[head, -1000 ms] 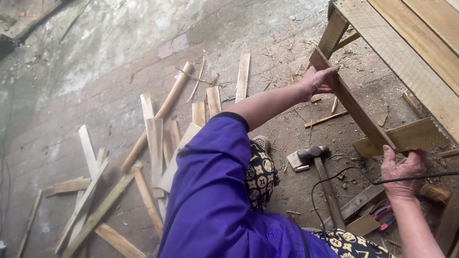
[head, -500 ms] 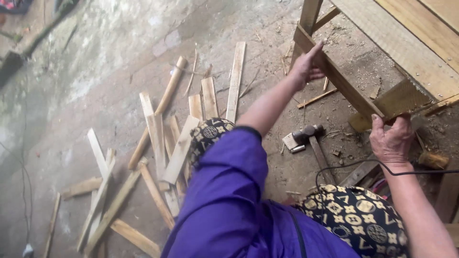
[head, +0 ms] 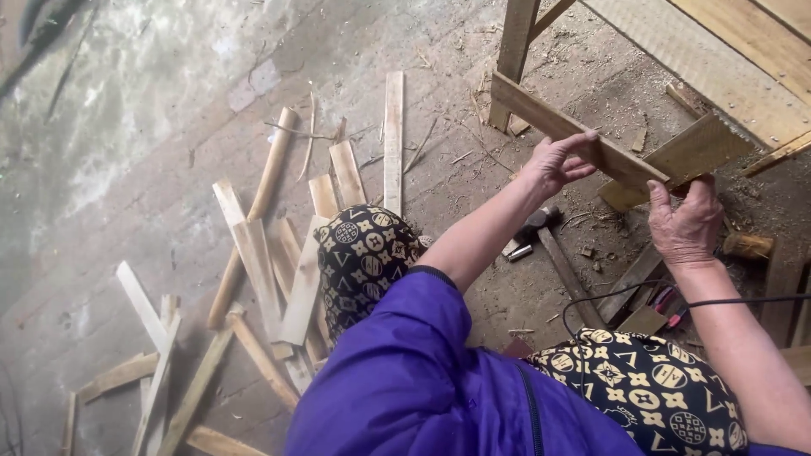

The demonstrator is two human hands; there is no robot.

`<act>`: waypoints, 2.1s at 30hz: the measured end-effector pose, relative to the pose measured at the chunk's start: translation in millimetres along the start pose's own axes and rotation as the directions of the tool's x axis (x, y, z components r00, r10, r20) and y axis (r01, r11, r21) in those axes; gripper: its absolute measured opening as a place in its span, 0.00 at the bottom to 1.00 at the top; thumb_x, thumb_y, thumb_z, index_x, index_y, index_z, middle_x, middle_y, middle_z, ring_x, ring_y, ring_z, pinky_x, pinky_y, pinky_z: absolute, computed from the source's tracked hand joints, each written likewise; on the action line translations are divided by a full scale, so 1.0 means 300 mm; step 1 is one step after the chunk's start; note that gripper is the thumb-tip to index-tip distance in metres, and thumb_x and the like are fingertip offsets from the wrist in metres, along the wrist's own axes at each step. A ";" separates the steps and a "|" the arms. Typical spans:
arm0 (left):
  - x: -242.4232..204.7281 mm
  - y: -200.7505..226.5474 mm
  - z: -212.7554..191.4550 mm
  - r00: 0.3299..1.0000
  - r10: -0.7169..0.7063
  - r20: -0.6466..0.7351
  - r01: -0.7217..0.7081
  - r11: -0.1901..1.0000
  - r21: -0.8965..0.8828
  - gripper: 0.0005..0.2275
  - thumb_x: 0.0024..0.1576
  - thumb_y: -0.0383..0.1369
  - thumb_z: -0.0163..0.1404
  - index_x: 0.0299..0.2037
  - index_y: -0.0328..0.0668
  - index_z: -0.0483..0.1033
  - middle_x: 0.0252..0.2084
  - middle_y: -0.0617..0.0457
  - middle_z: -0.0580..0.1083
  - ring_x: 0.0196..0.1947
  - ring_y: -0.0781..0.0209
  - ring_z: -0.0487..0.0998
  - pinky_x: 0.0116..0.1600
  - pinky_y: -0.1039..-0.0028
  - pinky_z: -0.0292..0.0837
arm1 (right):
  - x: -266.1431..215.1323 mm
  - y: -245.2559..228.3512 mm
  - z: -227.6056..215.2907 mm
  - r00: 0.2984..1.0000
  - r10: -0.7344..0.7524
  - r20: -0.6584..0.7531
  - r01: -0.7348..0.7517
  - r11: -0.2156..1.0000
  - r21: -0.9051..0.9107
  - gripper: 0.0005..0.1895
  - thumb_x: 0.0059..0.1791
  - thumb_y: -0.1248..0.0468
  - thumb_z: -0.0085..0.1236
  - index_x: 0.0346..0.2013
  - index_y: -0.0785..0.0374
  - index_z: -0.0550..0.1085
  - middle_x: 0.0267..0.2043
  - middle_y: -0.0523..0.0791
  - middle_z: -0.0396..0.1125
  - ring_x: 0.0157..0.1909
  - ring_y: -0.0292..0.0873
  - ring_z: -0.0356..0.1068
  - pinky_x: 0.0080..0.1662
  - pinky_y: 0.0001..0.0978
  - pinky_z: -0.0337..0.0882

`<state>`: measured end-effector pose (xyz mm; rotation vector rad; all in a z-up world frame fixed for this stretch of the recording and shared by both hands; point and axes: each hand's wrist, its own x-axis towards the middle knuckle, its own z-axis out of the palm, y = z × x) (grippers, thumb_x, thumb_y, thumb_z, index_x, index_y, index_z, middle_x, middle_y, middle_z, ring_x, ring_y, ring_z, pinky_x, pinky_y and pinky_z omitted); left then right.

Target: The person sits on the ground and shaves wooden slats with a curved billhook knife, then fits the slats onto the frame of a wooden stool and hammers nails to attach them, working around the stool's sides.

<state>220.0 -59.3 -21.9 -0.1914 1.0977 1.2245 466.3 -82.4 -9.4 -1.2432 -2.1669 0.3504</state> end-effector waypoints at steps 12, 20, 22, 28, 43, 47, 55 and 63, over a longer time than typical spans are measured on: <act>0.094 0.030 -0.056 0.876 0.254 0.410 -0.206 0.966 -0.158 0.43 0.49 0.22 0.55 0.74 0.52 0.43 0.51 0.37 0.69 0.48 0.43 0.76 0.51 0.53 0.77 | 0.004 -0.022 -0.040 0.973 0.180 0.143 -0.181 0.983 -0.005 0.29 0.56 0.63 0.74 0.58 0.71 0.62 0.41 0.52 0.63 0.37 0.51 0.64 0.41 0.46 0.69; 0.090 0.029 -0.005 0.911 0.266 0.316 -0.240 0.964 -0.118 0.40 0.45 0.25 0.62 0.68 0.47 0.52 0.40 0.40 0.75 0.38 0.47 0.80 0.40 0.59 0.82 | 0.045 -0.074 -0.018 0.962 0.263 0.070 -0.268 0.958 0.096 0.29 0.55 0.62 0.78 0.52 0.71 0.62 0.42 0.50 0.60 0.39 0.49 0.60 0.41 0.43 0.66; 0.063 0.028 0.000 0.907 0.287 0.307 -0.266 0.958 -0.109 0.38 0.45 0.25 0.62 0.64 0.42 0.52 0.40 0.39 0.75 0.36 0.48 0.81 0.40 0.59 0.83 | 0.050 -0.089 -0.015 0.967 0.249 0.061 -0.255 0.959 0.122 0.25 0.56 0.64 0.76 0.52 0.72 0.65 0.42 0.50 0.63 0.40 0.50 0.63 0.44 0.43 0.67; -0.018 0.068 0.040 0.928 0.268 0.259 -0.276 0.961 -0.004 0.44 0.35 0.32 0.65 0.64 0.36 0.55 0.43 0.42 0.74 0.41 0.46 0.79 0.46 0.53 0.80 | 0.048 -0.065 0.001 0.969 0.247 0.025 -0.248 0.963 0.106 0.19 0.61 0.67 0.75 0.49 0.75 0.70 0.39 0.50 0.66 0.34 0.47 0.63 0.39 0.39 0.67; 0.029 -0.064 0.040 0.841 0.068 0.537 -0.205 0.958 0.199 0.52 0.35 0.43 0.65 0.74 0.50 0.53 0.63 0.41 0.68 0.63 0.41 0.68 0.71 0.40 0.57 | 0.053 -0.100 -0.001 0.988 0.154 -0.017 -0.153 0.986 0.060 0.19 0.62 0.66 0.71 0.52 0.81 0.72 0.44 0.58 0.71 0.40 0.55 0.69 0.45 0.45 0.70; 0.038 -0.090 0.032 0.829 -0.041 0.557 -0.226 0.887 0.402 0.46 0.36 0.59 0.58 0.69 0.53 0.63 0.74 0.39 0.59 0.73 0.36 0.60 0.72 0.37 0.53 | -0.013 -0.011 0.029 0.979 0.201 -0.014 -0.201 0.974 -0.101 0.18 0.63 0.66 0.74 0.45 0.82 0.75 0.41 0.60 0.73 0.33 0.56 0.69 0.39 0.44 0.70; 0.099 -0.142 0.054 0.807 -0.109 0.581 -0.211 0.865 0.455 0.55 0.27 0.70 0.50 0.57 0.25 0.70 0.60 0.23 0.71 0.59 0.31 0.74 0.61 0.39 0.73 | -0.008 -0.021 0.034 0.974 0.224 0.019 -0.225 0.974 0.023 0.23 0.66 0.66 0.71 0.57 0.87 0.69 0.46 0.63 0.68 0.41 0.58 0.68 0.45 0.47 0.69; 0.118 -0.125 0.034 0.758 -0.220 0.615 -0.231 0.790 0.568 0.52 0.33 0.67 0.48 0.62 0.28 0.67 0.65 0.26 0.67 0.63 0.31 0.72 0.61 0.45 0.75 | -0.011 -0.019 0.044 0.955 0.287 -0.074 -0.293 0.950 -0.110 0.22 0.60 0.64 0.74 0.51 0.85 0.74 0.41 0.61 0.71 0.35 0.57 0.69 0.40 0.45 0.71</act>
